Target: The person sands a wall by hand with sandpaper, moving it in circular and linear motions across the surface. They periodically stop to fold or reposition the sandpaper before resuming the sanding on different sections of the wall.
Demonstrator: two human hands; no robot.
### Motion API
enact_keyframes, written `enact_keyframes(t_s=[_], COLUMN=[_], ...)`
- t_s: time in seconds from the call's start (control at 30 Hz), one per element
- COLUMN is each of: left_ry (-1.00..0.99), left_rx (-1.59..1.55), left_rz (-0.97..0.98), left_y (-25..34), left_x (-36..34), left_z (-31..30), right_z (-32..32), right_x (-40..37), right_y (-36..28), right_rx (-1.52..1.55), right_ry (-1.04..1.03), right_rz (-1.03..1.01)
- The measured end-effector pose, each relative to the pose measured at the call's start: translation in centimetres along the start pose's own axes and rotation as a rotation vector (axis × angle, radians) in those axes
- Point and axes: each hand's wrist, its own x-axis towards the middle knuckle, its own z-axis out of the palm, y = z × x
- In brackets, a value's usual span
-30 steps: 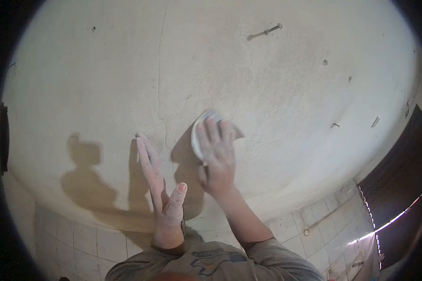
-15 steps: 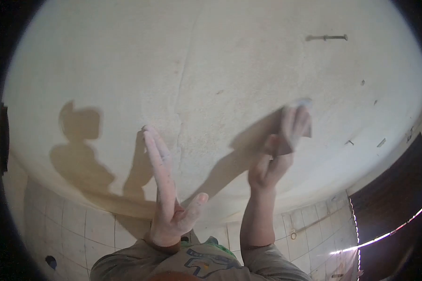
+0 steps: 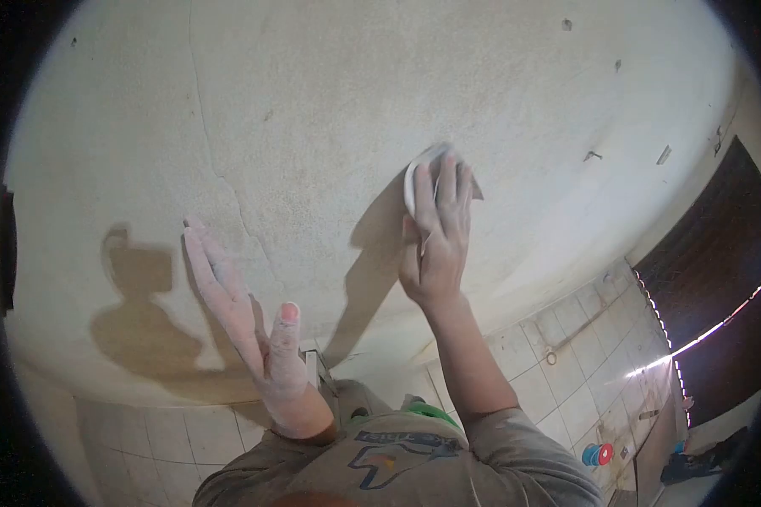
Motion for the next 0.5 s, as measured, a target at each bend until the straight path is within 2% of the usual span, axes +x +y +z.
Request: enact_keyframes(t_s=[0.07,0.17,0.23,0.3,0.4,0.5], left_ry=[0.027,0.061,0.059,0.050,0.026,0.040], left_rx=[0.013,0.007,0.045,0.086,0.135,0.119], left_rz=[-0.003,0.042,0.044,0.051,0.032,0.014], left_y=[0.2,-0.2,-0.2,-0.3,-0.2,0.4], left_x=[0.0,0.1,0.0,-0.4,-0.5,-0.1], left_z=[0.1,0.8,0.8,0.9,0.6,0.6], right_z=[0.0,0.8,0.9,1.3,0.3,0.0], right_x=[2.0,2.5,0.7,-1.7,-3.7,-1.9], right_y=[0.2,-1.4,-3.3,-3.7,0.0,2.9], right_rx=[0.072,0.225,0.254,0.248,0.230,0.132], right_ry=[0.078,-0.021,-0.235,-0.321,-0.276,-0.089], right_rz=[-0.009,-0.082,-0.085,-0.125,-0.091,-0.103])
